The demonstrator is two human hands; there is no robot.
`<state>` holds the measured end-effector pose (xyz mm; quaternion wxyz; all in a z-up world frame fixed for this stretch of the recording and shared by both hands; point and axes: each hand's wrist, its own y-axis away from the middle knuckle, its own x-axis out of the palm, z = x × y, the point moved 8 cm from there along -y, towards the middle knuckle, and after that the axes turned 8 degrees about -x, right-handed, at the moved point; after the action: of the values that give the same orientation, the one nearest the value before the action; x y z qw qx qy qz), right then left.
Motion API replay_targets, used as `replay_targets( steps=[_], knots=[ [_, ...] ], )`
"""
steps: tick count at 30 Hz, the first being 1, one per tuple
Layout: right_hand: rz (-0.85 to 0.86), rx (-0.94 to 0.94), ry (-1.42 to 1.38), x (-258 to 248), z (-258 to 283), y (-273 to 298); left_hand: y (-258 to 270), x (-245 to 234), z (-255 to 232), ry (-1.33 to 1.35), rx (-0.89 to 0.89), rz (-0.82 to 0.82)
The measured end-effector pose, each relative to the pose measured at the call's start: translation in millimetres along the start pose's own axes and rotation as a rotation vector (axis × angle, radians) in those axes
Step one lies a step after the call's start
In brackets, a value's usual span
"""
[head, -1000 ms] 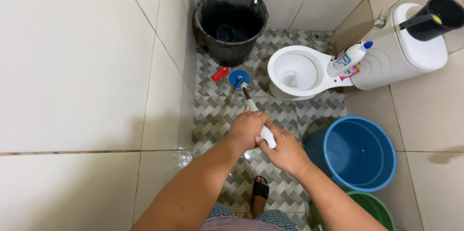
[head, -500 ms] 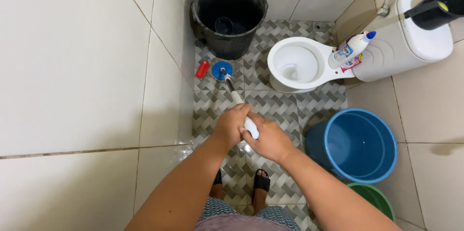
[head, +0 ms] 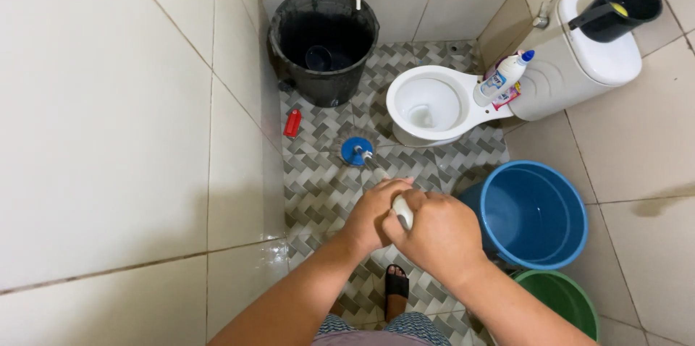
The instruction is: Mopping a tiled bathroom floor using a mop and buckets of water.
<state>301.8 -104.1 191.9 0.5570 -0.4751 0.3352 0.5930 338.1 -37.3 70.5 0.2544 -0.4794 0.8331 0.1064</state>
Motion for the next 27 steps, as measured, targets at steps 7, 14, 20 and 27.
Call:
replay_targets(
  steps=[7,14,20,27],
  knots=[
    [-0.048,-0.075,-0.019,59,-12,2,-8,22,62,0.22,0.047,0.084],
    [-0.152,-0.055,-0.065,65,-3,7,-12,57,136,0.974,-0.638,0.131],
    [-0.415,-0.276,-0.601,16,14,15,1,-5,21,0.152,0.256,0.058],
    [-0.518,-0.25,-0.551,28,25,33,23,16,-1,-0.079,0.41,0.198]
  ],
)
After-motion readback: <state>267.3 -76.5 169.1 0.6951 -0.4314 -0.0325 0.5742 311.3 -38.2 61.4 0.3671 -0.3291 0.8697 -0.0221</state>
